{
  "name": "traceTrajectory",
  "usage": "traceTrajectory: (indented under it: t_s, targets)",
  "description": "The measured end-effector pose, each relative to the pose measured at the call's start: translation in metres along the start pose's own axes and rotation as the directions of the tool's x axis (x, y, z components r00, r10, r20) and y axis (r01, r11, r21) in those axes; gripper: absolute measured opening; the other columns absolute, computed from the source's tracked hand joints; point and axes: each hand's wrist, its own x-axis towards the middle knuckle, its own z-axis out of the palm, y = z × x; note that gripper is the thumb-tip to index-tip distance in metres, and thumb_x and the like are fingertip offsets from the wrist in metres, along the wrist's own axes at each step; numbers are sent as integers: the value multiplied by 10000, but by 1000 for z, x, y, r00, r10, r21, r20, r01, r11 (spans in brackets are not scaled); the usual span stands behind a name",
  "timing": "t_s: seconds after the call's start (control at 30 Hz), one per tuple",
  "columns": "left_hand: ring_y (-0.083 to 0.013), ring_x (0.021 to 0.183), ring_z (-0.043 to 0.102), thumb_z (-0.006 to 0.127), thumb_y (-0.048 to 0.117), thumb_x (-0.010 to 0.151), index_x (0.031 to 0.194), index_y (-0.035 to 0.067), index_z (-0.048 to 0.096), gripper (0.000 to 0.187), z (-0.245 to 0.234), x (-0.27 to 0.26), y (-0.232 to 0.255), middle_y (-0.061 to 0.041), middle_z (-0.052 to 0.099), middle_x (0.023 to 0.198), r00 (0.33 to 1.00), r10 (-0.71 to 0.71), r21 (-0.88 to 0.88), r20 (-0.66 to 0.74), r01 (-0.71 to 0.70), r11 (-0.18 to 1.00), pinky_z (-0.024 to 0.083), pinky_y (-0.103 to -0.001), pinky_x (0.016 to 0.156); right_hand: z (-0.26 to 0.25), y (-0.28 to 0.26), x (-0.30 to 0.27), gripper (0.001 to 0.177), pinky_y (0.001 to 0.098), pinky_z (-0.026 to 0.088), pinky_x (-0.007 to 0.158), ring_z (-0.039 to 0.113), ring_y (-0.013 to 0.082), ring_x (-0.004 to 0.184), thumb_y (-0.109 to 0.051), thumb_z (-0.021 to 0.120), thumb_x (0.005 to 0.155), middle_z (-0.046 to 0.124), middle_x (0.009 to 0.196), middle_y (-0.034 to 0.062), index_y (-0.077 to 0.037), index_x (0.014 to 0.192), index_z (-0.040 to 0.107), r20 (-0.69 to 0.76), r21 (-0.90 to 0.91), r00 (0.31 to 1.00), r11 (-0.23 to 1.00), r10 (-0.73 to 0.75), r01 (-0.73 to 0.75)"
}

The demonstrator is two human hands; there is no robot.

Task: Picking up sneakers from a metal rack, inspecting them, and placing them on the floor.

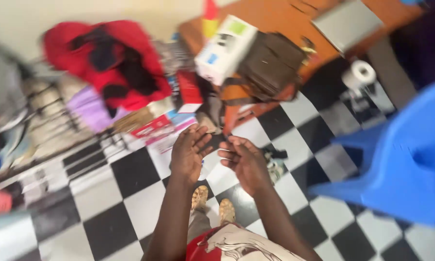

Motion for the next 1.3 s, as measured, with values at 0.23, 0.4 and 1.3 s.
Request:
traceTrajectory:
  t_s: [0.23,0.4,1.3]
  targets:
    - [-248,1061,682,630,420,926,1298,124,575,478,-69,-78,53,-112,678,1257,954,256,-165,-158,-281,946,560,-420,806,66,19,2,241,350,590,748,719,196,878,-276,670,967,736,1026,85,-115,1142,627,239,-97,969,995,53,-31]
    - [-254,1068,674,623,324,938,1299,90,556,435,-126,-128,116,-135,670,1260,863,395,-172,-315,-461,871,557,-425,821,157,74,-19,250,338,585,727,709,175,857,-331,674,949,737,1011,59,-133,1100,648,361,-286,903,949,233,-131]
    - [-242,1061,669,505,271,996,1367,67,548,425,-426,-238,359,-103,680,1273,580,419,-77,-699,-643,762,539,-418,819,436,379,-26,321,327,578,707,704,180,849,-283,638,987,739,1061,112,-42,1199,647,492,-587,633,764,598,-267]
